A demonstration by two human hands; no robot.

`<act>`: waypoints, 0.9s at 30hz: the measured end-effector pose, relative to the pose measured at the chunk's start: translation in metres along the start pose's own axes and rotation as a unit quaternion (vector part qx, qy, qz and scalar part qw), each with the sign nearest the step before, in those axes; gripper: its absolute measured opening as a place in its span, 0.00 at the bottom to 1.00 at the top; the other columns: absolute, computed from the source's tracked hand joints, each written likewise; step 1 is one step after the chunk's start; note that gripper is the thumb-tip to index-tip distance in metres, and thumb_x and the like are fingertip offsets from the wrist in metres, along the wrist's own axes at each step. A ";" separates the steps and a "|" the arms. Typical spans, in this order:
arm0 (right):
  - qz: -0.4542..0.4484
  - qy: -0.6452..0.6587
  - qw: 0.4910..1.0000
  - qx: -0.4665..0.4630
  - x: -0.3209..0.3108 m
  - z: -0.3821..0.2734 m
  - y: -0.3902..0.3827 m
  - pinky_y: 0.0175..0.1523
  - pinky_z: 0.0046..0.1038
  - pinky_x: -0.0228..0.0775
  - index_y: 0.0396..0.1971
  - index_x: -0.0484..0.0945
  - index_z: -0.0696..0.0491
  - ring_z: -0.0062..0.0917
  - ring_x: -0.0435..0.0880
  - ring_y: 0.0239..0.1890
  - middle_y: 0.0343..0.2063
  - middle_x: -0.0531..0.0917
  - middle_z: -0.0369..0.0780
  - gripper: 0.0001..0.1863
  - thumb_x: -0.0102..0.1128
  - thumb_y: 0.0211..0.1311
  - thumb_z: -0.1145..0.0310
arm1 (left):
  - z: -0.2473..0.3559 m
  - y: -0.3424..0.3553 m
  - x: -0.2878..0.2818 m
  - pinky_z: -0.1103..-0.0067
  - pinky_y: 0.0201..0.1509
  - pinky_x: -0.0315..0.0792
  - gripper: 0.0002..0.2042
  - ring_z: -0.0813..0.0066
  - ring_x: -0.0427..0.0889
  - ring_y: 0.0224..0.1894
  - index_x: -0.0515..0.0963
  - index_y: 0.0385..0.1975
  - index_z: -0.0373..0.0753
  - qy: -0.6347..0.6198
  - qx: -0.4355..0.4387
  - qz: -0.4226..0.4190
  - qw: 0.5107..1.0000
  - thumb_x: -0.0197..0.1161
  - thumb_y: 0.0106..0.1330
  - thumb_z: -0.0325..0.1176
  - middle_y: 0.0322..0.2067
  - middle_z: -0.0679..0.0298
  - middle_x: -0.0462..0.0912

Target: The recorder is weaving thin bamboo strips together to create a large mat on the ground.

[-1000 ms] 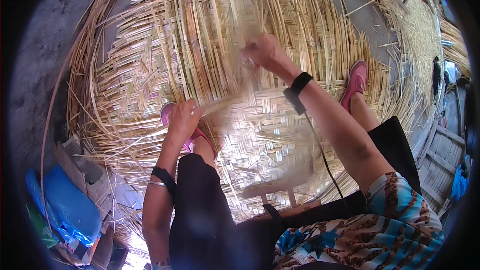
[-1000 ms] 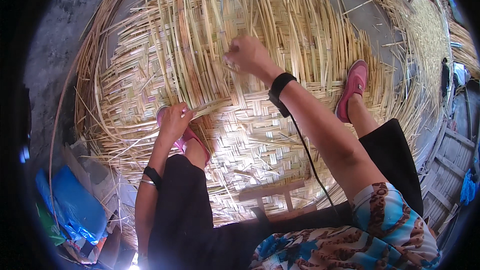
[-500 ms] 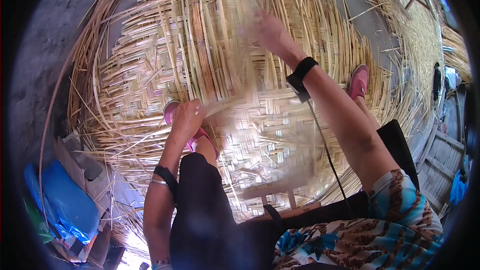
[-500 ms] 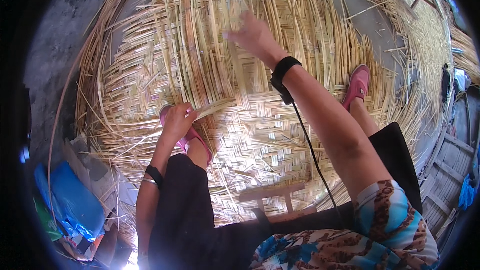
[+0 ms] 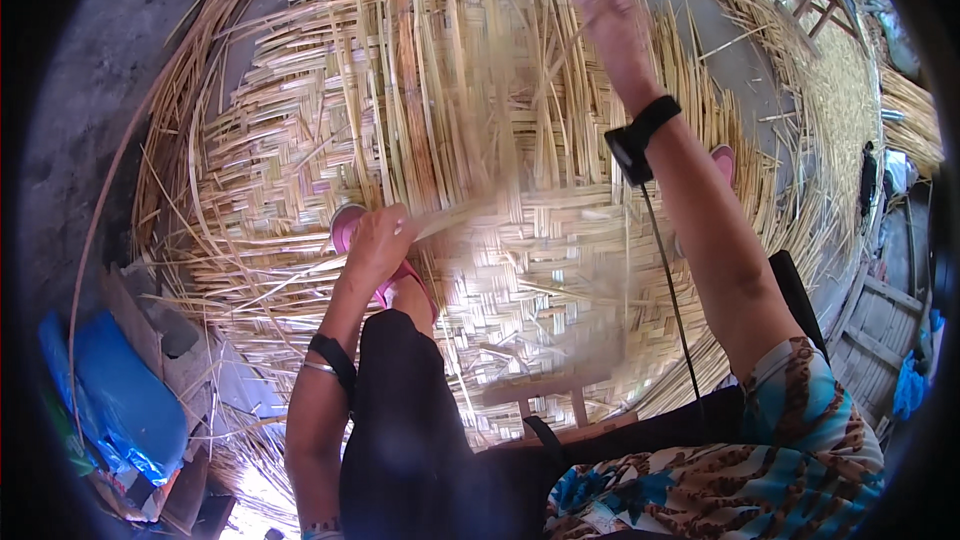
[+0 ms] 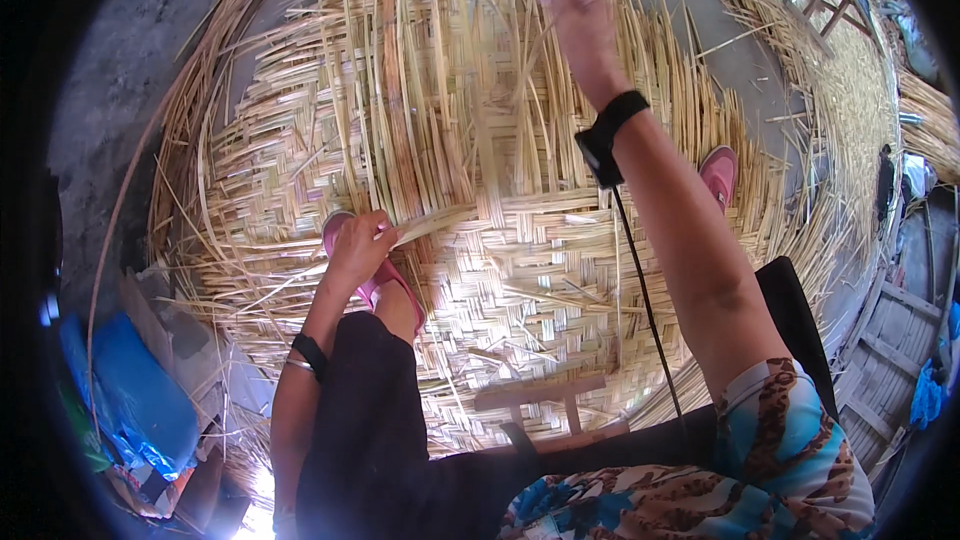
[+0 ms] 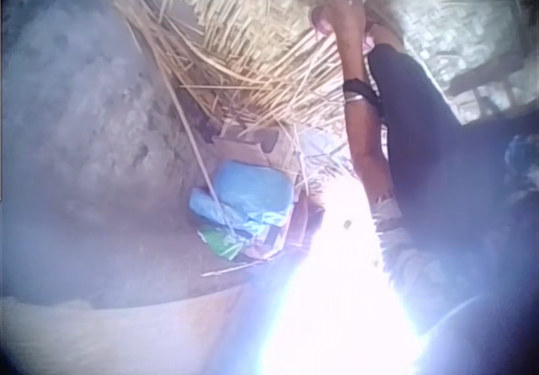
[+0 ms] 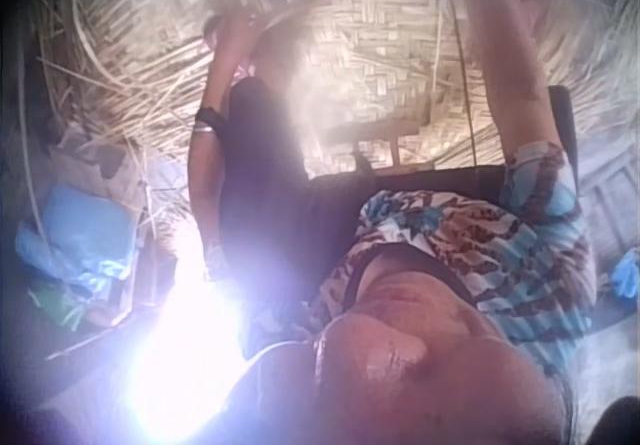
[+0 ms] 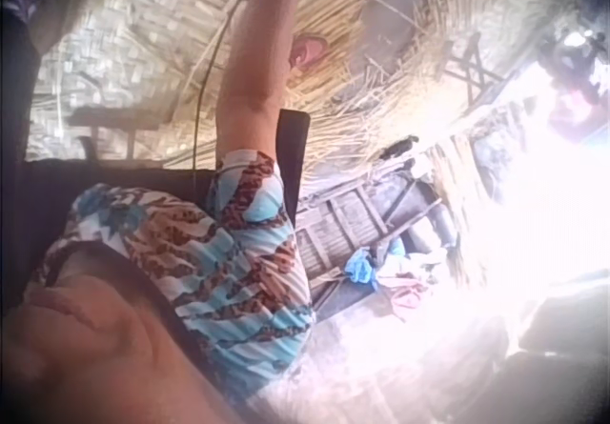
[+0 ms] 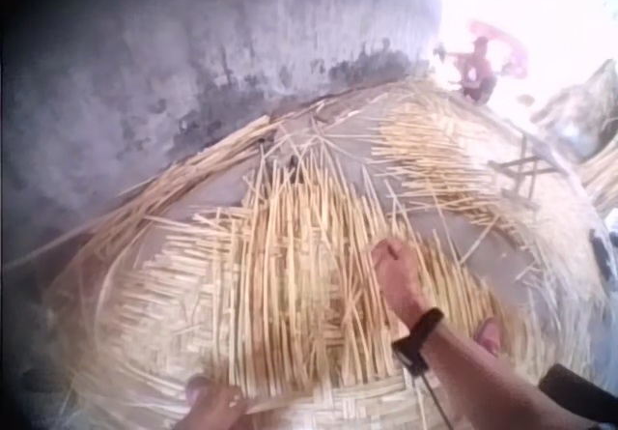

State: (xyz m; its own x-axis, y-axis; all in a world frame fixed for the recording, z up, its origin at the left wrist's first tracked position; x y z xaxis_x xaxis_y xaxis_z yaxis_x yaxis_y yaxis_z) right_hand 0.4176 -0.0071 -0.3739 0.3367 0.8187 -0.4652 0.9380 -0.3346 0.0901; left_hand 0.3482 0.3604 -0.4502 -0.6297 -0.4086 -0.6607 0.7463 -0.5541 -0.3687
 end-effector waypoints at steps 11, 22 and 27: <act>-0.109 -0.290 0.950 0.040 0.021 0.025 -0.157 0.33 0.34 0.73 0.32 0.77 0.55 0.36 0.81 0.30 0.28 0.79 0.41 0.04 0.58 0.60 0.70 | 0.002 0.002 -0.001 0.60 0.37 0.69 0.14 0.43 0.78 0.33 0.75 0.27 0.32 0.012 -0.022 -0.035 0.999 0.60 0.59 0.40 0.25 0.43 0.78; -0.130 -0.054 0.958 0.250 0.044 0.058 -0.137 0.34 0.30 0.73 0.36 0.76 0.61 0.28 0.81 0.29 0.24 0.80 0.44 0.09 0.56 0.58 0.72 | 0.006 0.008 -0.002 0.62 0.36 0.68 0.13 0.44 0.77 0.31 0.74 0.28 0.32 0.052 0.024 0.016 0.998 0.62 0.58 0.38 0.24 0.44 0.77; -0.256 -0.071 0.943 0.202 0.066 0.052 -0.132 0.26 0.26 0.65 0.28 0.76 0.58 0.19 0.73 0.20 0.17 0.74 0.35 0.07 0.62 0.53 0.70 | 0.004 0.008 0.000 0.58 0.39 0.68 0.14 0.42 0.77 0.35 0.72 0.26 0.31 0.038 0.003 -0.006 0.999 0.60 0.58 0.39 0.26 0.43 0.77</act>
State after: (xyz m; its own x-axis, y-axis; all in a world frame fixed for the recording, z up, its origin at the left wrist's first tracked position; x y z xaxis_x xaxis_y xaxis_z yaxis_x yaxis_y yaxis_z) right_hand 0.3117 0.0664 -0.4625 -0.1935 0.8594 -0.4732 0.8575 -0.0862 -0.5071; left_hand 0.3534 0.3528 -0.4506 -0.6211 -0.3456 -0.7034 0.7370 -0.5628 -0.3742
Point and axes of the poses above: each hand's wrist, its own y-axis towards the middle knuckle, its own x-axis out of the palm, z = x × y, the point moved 5 cm from there along y, towards the middle knuckle
